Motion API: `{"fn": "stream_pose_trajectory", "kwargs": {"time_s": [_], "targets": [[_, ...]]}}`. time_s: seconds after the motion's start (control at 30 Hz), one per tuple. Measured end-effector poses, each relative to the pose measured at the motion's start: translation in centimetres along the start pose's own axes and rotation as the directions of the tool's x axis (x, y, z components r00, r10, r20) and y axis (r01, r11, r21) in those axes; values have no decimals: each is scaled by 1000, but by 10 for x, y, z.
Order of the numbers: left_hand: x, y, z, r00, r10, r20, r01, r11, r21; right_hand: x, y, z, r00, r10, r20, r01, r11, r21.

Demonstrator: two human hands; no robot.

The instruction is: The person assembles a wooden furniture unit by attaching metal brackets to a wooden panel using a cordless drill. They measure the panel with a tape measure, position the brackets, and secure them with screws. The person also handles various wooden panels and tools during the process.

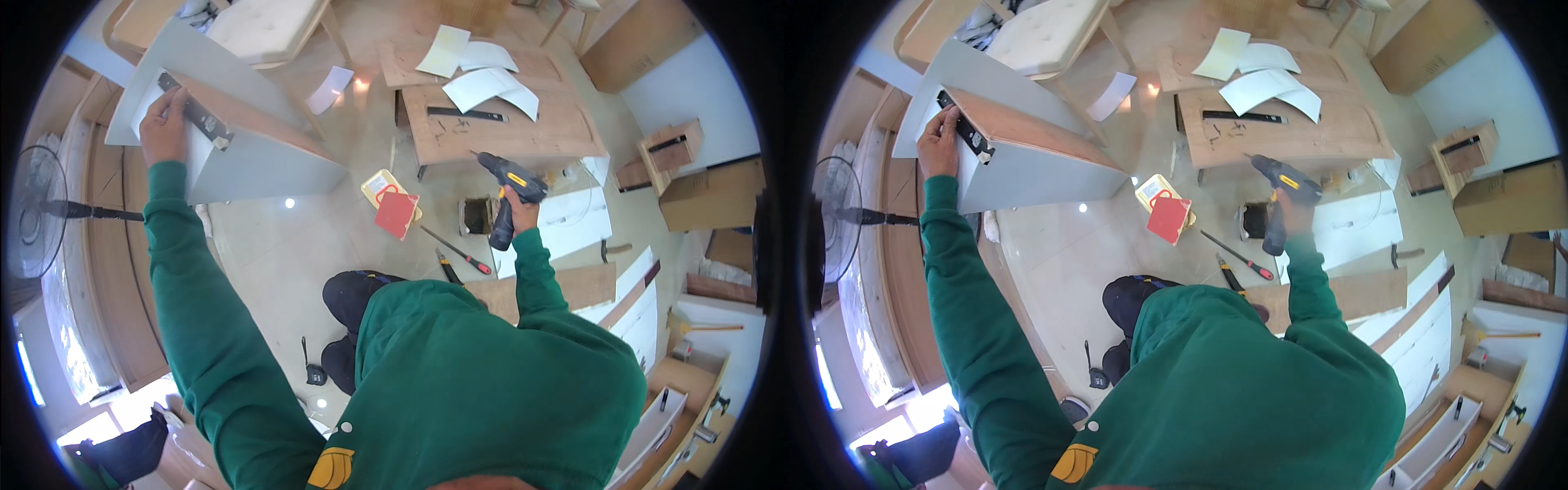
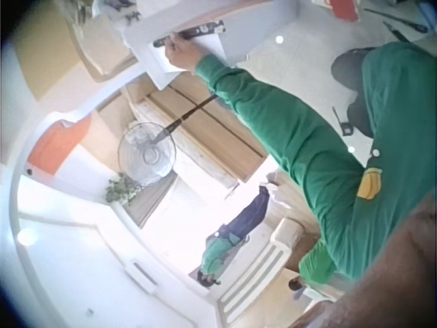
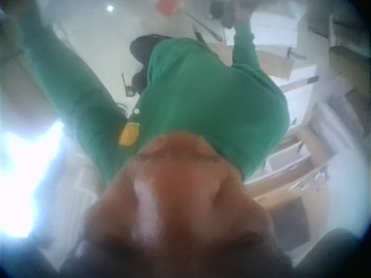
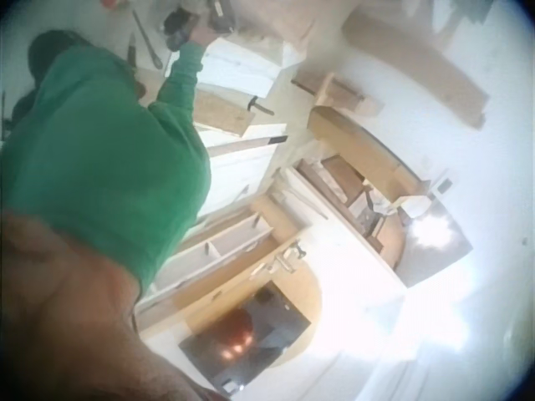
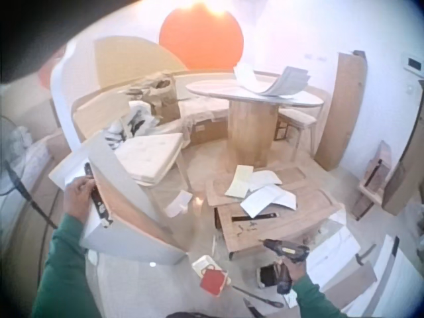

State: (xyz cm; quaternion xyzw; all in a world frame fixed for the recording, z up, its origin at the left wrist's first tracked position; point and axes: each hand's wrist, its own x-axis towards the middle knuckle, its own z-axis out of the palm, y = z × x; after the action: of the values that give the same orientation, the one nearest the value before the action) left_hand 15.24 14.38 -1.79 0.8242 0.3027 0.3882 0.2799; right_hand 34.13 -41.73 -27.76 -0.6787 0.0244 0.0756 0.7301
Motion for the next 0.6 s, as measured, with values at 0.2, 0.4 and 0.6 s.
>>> {"fn": "stream_pose_trajectory", "kwargs": {"time_s": [0.2,0.4,0.6], "targets": [[6,-8,-3,997,-62,42,65,996,-57,60,-6,14,911,356,208,-394,900,188],[-8,14,9,992,126,3,-125,982,141,190,41,17,811,414,414,-482,874,69],[-18,33,25,970,-8,-244,65,972,227,279,41,24,952,283,113,-217,891,-399]]}}
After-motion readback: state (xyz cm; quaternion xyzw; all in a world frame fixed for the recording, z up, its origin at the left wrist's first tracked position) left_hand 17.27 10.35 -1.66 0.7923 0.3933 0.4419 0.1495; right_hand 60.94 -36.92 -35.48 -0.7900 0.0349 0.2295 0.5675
